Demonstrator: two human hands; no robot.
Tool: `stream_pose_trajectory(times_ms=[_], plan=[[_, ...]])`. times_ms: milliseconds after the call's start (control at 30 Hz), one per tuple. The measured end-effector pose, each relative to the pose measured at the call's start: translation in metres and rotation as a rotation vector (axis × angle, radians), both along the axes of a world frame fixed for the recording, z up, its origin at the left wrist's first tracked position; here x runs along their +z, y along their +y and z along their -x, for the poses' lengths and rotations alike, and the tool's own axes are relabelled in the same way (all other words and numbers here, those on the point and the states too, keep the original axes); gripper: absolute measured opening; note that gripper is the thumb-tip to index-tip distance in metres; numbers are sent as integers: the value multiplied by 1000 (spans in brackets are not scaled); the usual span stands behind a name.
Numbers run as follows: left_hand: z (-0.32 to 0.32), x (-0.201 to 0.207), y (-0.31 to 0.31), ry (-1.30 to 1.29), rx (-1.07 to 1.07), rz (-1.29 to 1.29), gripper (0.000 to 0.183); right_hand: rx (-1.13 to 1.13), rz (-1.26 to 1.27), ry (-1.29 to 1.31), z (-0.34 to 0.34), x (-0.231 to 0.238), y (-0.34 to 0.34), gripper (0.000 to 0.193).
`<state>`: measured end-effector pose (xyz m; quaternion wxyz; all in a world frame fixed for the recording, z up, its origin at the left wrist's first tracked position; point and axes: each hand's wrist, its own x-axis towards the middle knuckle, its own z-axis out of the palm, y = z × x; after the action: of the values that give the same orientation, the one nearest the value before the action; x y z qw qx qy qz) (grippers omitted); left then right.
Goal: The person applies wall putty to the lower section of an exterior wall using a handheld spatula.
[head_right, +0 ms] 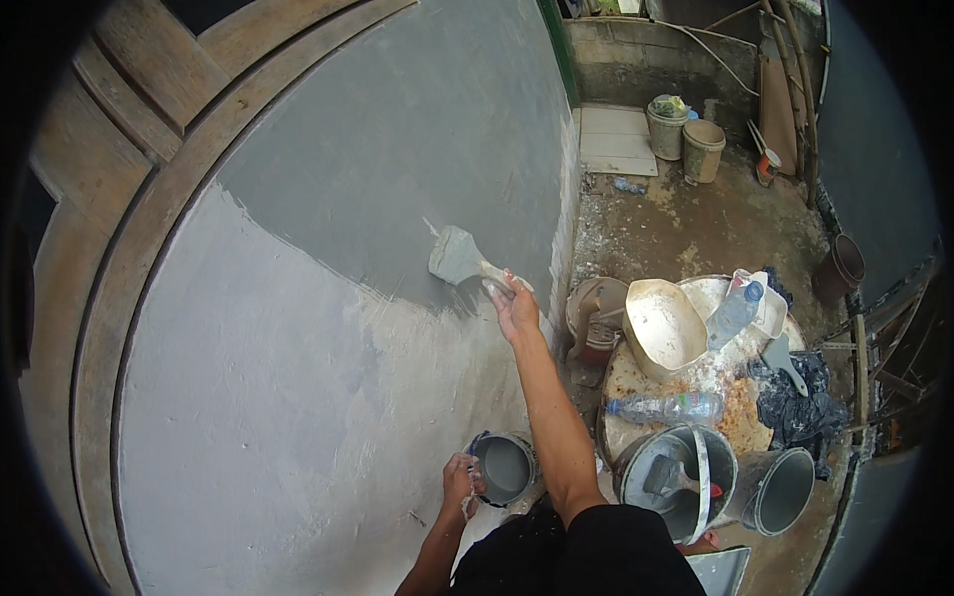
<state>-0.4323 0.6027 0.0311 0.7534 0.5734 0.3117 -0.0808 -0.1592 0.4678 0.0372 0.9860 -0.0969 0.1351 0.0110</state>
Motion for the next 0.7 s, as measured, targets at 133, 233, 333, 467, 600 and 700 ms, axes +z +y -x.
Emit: stream_pose_trajectory(times_ms=[133, 233, 333, 467, 600, 700], plan=[[-1, 1, -2, 14, -15, 21, 14, 5, 36, 300, 58, -126, 5, 20], [-1, 1, -2, 23, -19, -25, 14, -24, 102, 464, 77, -138, 2, 18], [-8, -2, 0, -9, -32, -42, 14, -106, 366, 403, 89, -112, -13, 14], [-19, 3, 1, -1, -33, -60, 13, -166, 913, 184, 128, -26, -39, 10], [-29, 3, 0, -24, -3, -41, 13, -123, 1551, -76, 185, 33, -56, 10], [-31, 0, 1, -30, 7, -46, 13, 10, 1742, -179, 218, 50, -49, 15]])
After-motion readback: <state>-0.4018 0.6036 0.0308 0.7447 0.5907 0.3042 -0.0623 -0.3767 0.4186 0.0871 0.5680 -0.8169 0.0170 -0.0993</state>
